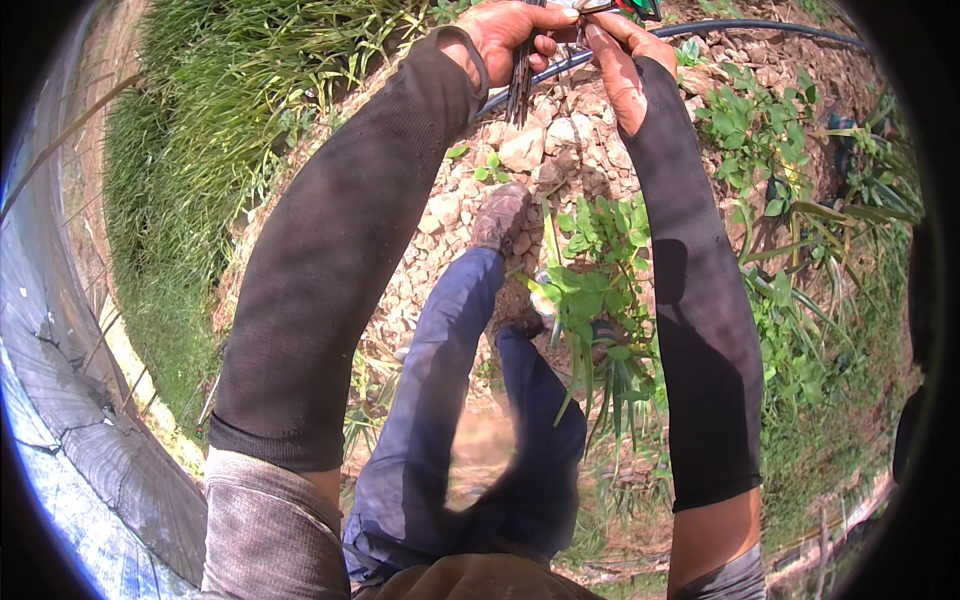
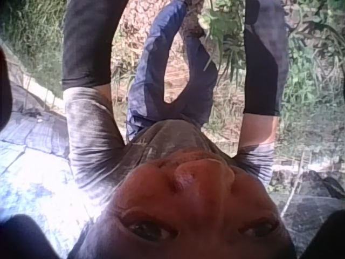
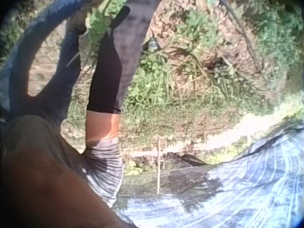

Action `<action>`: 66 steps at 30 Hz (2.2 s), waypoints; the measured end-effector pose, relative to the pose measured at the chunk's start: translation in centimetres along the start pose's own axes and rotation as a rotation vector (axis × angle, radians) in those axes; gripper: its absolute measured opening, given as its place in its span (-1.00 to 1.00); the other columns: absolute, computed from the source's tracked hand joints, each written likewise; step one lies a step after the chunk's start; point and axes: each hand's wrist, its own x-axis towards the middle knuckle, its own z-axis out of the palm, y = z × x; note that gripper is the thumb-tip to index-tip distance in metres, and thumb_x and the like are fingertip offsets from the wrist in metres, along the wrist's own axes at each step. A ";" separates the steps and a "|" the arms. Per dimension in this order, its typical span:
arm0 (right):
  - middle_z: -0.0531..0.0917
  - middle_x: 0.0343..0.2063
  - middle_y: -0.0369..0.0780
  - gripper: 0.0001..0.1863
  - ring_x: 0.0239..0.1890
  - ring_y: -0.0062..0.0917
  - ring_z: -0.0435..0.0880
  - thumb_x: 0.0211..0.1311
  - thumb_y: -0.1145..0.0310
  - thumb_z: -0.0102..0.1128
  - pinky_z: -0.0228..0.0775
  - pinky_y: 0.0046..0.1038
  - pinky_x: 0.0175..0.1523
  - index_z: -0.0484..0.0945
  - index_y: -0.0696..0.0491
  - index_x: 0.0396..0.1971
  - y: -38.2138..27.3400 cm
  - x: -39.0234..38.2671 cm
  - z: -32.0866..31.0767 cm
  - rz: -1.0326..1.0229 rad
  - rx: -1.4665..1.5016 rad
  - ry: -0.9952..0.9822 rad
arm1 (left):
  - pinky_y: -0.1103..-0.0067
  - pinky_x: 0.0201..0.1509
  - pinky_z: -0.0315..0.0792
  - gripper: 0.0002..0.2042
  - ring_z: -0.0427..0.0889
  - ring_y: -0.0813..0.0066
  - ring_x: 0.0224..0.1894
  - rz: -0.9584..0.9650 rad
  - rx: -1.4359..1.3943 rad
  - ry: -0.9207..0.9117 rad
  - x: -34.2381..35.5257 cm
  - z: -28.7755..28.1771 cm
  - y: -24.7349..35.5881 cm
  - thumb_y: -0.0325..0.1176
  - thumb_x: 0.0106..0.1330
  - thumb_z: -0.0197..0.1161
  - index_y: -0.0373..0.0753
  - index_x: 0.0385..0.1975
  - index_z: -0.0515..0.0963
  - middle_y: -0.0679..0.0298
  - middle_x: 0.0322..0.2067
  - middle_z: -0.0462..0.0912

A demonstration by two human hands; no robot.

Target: The person walks through a garden and repeatedly ties black zip ties around a black irrigation pipe and a white support stake at multiple locations. The person handles zip ties and the pipe by hand, moving between plants to secure the pipe in place.

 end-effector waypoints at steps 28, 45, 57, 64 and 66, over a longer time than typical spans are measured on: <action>0.64 -0.39 -0.08 -0.87 -0.31 -0.22 0.65 0.09 0.44 0.22 0.46 -0.28 -0.22 0.60 0.03 -0.32 -1.0 1.9 -1.1 -0.133 -0.518 0.053 | 0.64 -0.71 0.14 -0.88 0.32 0.63 -0.77 0.360 0.393 0.375 -1.4 4.1 1.2 -0.54 -0.03 0.37 -0.29 -0.47 0.62 0.34 -0.68 0.53; 0.62 -0.57 -0.14 -0.91 -0.54 -0.38 0.60 0.07 0.40 0.25 0.44 -0.39 -0.37 0.59 0.08 -0.43 0.4 2.9 -0.5 -0.151 -0.430 0.158 | 0.66 -0.72 0.15 -0.92 0.31 0.64 -0.75 0.079 0.153 0.213 -0.3 2.6 3.5 -0.53 0.18 0.10 -0.34 -0.52 0.51 0.30 -0.66 0.51; 0.57 -0.43 -0.29 -0.78 -0.46 -0.59 0.53 0.20 0.46 0.16 0.44 -0.58 -0.34 0.51 0.14 -0.15 3.6 1.8 5.9 0.252 1.125 0.116 | 0.63 -0.68 0.25 -0.91 0.42 0.56 -0.73 0.211 0.206 0.365 -1.0 4.7 3.4 -0.56 0.08 0.20 -0.40 -0.62 0.58 0.22 -0.68 0.56; 0.63 -0.26 -0.22 -0.72 -0.21 -0.59 0.62 0.11 0.49 0.32 0.48 -0.55 -0.08 0.49 0.17 -0.18 4.0 1.7 3.0 0.035 0.389 0.183 | 0.68 -0.63 0.32 -0.87 0.43 0.61 -0.70 0.100 0.008 0.108 -1.5 3.0 1.6 -0.42 0.30 0.14 -0.35 -0.40 0.56 0.29 -0.54 0.60; 0.61 -0.23 -0.22 -0.63 -0.19 -0.58 0.62 0.08 0.51 0.35 0.48 -0.53 -0.06 0.46 0.14 -0.10 2.8 0.7 2.6 -0.060 0.281 0.244 | 0.68 -0.64 0.33 -0.90 0.42 0.64 -0.69 0.099 -0.140 0.192 -2.1 4.1 1.3 -0.43 0.29 0.15 -0.32 -0.37 0.54 0.34 -0.56 0.57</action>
